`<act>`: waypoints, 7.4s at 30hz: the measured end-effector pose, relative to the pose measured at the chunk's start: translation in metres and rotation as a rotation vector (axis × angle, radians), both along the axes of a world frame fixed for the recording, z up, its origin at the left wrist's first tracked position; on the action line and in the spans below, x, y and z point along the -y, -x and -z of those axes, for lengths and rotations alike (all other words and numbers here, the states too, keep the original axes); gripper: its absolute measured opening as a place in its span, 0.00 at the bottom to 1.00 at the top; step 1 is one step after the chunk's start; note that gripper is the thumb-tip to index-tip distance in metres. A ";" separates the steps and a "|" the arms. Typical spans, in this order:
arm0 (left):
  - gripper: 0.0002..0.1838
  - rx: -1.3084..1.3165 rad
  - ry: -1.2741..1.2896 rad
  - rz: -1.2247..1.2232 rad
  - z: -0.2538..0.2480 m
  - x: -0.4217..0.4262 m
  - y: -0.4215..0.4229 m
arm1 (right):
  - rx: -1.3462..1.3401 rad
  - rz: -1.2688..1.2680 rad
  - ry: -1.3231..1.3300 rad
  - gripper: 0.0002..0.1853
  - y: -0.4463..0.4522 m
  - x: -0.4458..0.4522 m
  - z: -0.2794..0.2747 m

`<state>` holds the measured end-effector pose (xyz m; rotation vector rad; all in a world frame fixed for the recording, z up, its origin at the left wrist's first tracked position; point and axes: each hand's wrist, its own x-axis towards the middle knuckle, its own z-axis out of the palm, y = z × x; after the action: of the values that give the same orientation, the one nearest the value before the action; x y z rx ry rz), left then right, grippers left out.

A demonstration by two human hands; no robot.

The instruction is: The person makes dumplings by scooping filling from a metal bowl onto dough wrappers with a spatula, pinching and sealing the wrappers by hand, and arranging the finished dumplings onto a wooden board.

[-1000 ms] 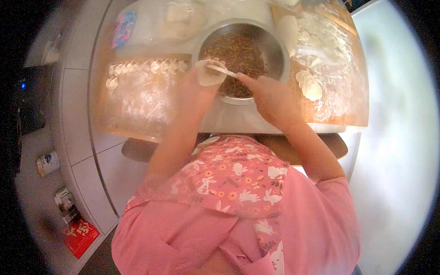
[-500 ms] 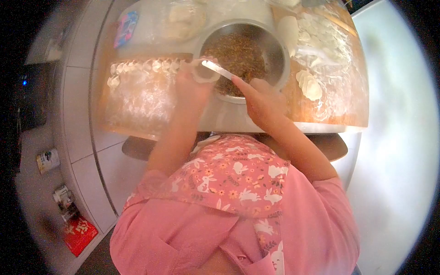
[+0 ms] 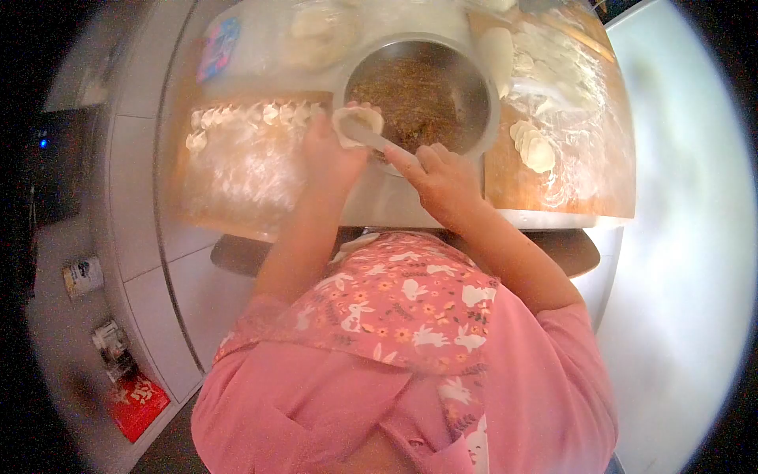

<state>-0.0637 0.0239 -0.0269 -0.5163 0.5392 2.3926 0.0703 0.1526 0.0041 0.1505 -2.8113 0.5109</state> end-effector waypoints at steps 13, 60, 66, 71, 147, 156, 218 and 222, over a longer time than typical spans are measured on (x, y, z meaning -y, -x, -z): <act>0.22 -0.641 0.276 0.415 -0.015 0.018 -0.018 | -0.156 0.007 0.061 0.15 0.009 -0.003 0.003; 0.29 -0.912 0.379 0.568 -0.041 0.022 -0.069 | 0.509 0.153 1.289 0.23 0.007 0.029 -0.032; 0.29 -1.187 0.531 0.454 -0.049 0.019 -0.071 | 0.179 -0.113 1.082 0.16 -0.001 0.033 -0.052; 0.28 -1.312 0.602 0.283 -0.055 0.014 -0.074 | -0.332 -0.292 0.334 0.10 0.007 0.024 -0.012; 0.10 -1.113 1.026 0.060 0.004 0.055 0.029 | 0.045 0.735 0.023 0.03 -0.072 -0.141 0.068; 0.18 -0.464 -0.239 0.607 0.007 -0.021 -0.056 | 0.074 0.292 0.658 0.08 -0.017 -0.025 0.002; 0.22 -0.245 0.515 0.254 0.031 0.024 -0.063 | 0.463 0.230 0.220 0.21 -0.035 -0.007 0.042; 0.22 -0.059 0.318 0.195 0.030 0.025 -0.061 | 0.356 0.158 0.419 0.42 -0.021 -0.026 0.064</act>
<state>-0.0025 -0.0014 -0.0565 -0.5031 0.9608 2.1521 0.0917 0.1784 -0.0603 -0.2715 -2.9300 1.1685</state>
